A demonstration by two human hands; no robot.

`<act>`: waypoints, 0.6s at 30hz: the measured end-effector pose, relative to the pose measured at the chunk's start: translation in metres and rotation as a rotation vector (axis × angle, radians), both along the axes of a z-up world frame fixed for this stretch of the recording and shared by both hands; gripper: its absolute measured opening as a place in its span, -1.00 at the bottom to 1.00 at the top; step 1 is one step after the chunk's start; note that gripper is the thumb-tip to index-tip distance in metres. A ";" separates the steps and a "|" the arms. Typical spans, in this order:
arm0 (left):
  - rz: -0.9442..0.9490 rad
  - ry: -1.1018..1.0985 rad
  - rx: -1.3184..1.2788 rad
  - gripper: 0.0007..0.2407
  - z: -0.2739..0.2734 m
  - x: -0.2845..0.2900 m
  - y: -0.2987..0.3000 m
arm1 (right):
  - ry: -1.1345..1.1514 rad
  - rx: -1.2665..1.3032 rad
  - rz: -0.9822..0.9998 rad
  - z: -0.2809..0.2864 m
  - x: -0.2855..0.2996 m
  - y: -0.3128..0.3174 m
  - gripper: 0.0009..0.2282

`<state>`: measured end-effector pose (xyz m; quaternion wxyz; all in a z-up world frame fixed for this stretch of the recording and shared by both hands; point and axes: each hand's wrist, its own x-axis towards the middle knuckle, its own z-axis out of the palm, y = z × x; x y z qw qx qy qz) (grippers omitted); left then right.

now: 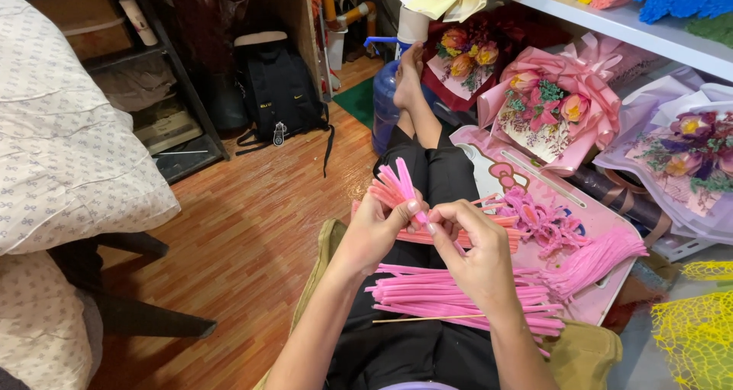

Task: The person sits with their legs crossed and manipulates pink pipe cleaners by hand, twisting and folding them into small shapes. They handle a bundle of pipe cleaners resting on their lap and place the finished pieces onto a nearby tray.

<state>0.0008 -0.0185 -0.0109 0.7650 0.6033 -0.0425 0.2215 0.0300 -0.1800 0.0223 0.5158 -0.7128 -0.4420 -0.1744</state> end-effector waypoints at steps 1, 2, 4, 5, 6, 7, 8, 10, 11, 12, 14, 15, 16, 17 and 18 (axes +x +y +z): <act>-0.002 0.004 -0.001 -0.89 0.000 0.000 -0.001 | 0.004 -0.001 -0.002 -0.003 0.004 -0.001 -0.94; 0.009 0.001 -0.020 -0.89 0.001 0.001 -0.002 | 0.050 -0.023 0.004 -0.005 0.008 -0.002 -0.95; 0.018 -0.003 -0.035 -0.88 0.001 0.002 -0.001 | 0.095 -0.042 0.009 -0.011 0.018 -0.007 -0.96; 0.041 -0.033 -0.049 -0.89 0.000 0.003 0.002 | 0.221 -0.047 0.095 -0.014 0.024 -0.010 -0.94; 0.063 -0.063 -0.062 -0.89 0.000 0.003 0.004 | 0.347 -0.053 0.182 -0.017 0.030 -0.012 -0.90; 0.066 -0.065 -0.062 -0.89 0.003 0.002 0.006 | 0.346 -0.053 0.184 -0.022 0.032 -0.015 -0.90; 0.082 -0.095 -0.108 -0.89 0.006 0.001 0.007 | 0.442 -0.022 0.244 -0.027 0.034 -0.018 -0.85; 0.095 -0.119 -0.157 -0.89 0.007 0.000 0.009 | 0.544 0.007 0.300 -0.041 0.037 -0.026 -0.79; 0.130 -0.127 -0.176 -0.87 0.007 0.002 0.011 | 0.579 0.027 0.324 -0.048 0.039 -0.030 -0.76; 0.165 -0.135 -0.194 -0.86 0.006 0.003 0.013 | 0.615 0.047 0.348 -0.056 0.041 -0.034 -0.73; 0.195 -0.154 -0.219 -0.85 0.005 0.003 0.017 | 0.598 0.097 0.333 -0.059 0.039 -0.036 -0.75; 0.229 -0.175 -0.246 -0.84 0.004 0.003 0.018 | 0.579 0.144 0.319 -0.060 0.038 -0.038 -0.76; 0.226 -0.171 -0.246 -0.84 0.007 0.000 0.019 | 0.582 0.146 0.316 -0.060 0.038 -0.039 -0.76; 0.253 -0.187 -0.236 -0.84 0.009 -0.002 0.020 | 0.574 0.157 0.308 -0.060 0.037 -0.041 -0.76; 0.280 -0.202 -0.226 -0.85 0.012 -0.005 0.021 | 0.567 0.168 0.301 -0.060 0.037 -0.043 -0.76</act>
